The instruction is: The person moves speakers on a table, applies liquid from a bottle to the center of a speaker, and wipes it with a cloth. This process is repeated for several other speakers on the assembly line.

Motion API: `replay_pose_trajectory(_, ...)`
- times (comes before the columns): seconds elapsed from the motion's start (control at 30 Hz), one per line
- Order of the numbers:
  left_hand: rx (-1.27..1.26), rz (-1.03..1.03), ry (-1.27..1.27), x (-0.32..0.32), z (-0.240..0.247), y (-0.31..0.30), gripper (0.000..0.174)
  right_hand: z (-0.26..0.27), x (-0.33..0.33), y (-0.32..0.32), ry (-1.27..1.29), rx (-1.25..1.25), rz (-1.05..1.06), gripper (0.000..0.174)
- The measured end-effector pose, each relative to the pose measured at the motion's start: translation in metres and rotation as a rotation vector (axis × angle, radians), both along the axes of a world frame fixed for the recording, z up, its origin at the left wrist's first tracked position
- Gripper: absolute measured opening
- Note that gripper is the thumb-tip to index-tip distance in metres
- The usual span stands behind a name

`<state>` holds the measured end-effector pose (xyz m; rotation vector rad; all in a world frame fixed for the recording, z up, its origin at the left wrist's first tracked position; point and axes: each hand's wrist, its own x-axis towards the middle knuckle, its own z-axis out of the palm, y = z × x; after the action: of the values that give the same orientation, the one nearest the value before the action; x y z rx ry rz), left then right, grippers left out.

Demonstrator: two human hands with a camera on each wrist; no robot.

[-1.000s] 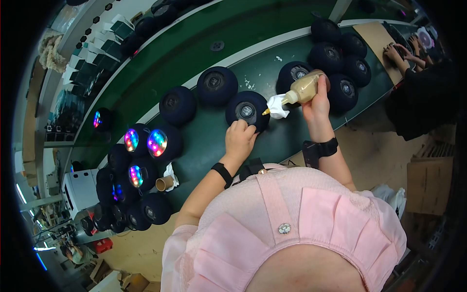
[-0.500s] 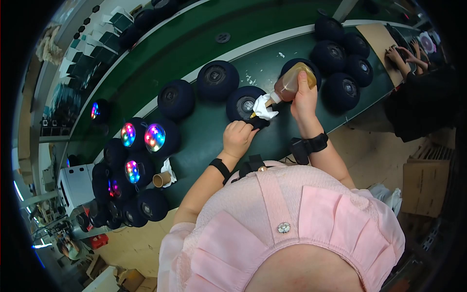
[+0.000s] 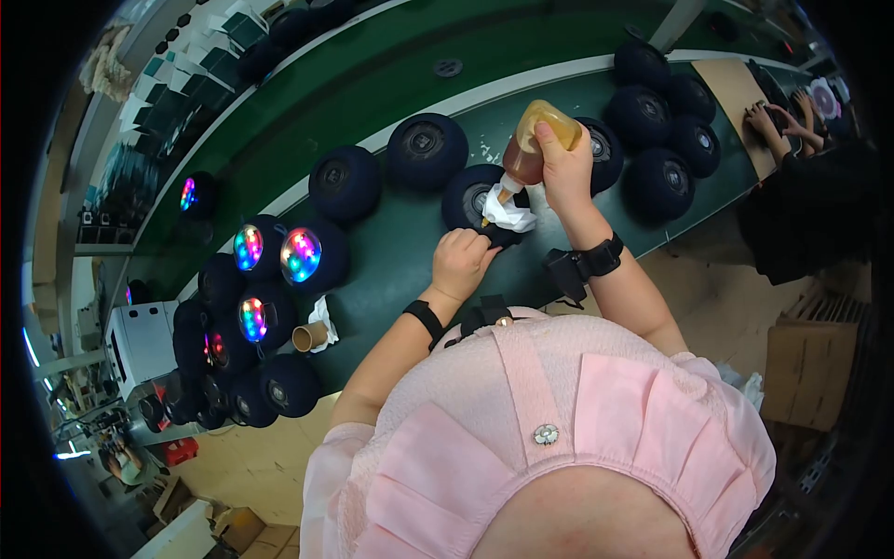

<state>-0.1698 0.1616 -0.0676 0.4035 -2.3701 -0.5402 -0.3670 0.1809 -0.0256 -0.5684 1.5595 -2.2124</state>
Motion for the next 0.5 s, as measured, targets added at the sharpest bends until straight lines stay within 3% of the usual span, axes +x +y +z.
replay_pose_trajectory(0.2,-0.007,-0.005,-0.006,0.000,-0.005,-0.003,0.022,0.033,0.020,-0.015,0.211,0.101,0.079,0.057)
replay_pose_trajectory(0.3,-0.006,-0.004,-0.005,0.000,-0.005,-0.004,0.022,0.032,0.023,-0.022,0.437,0.120,0.109,0.058)
replay_pose_trajectory(0.5,0.000,-0.017,-0.012,0.000,-0.006,-0.009,0.022,0.029,0.021,-0.035,0.433,0.160,0.107,0.057)
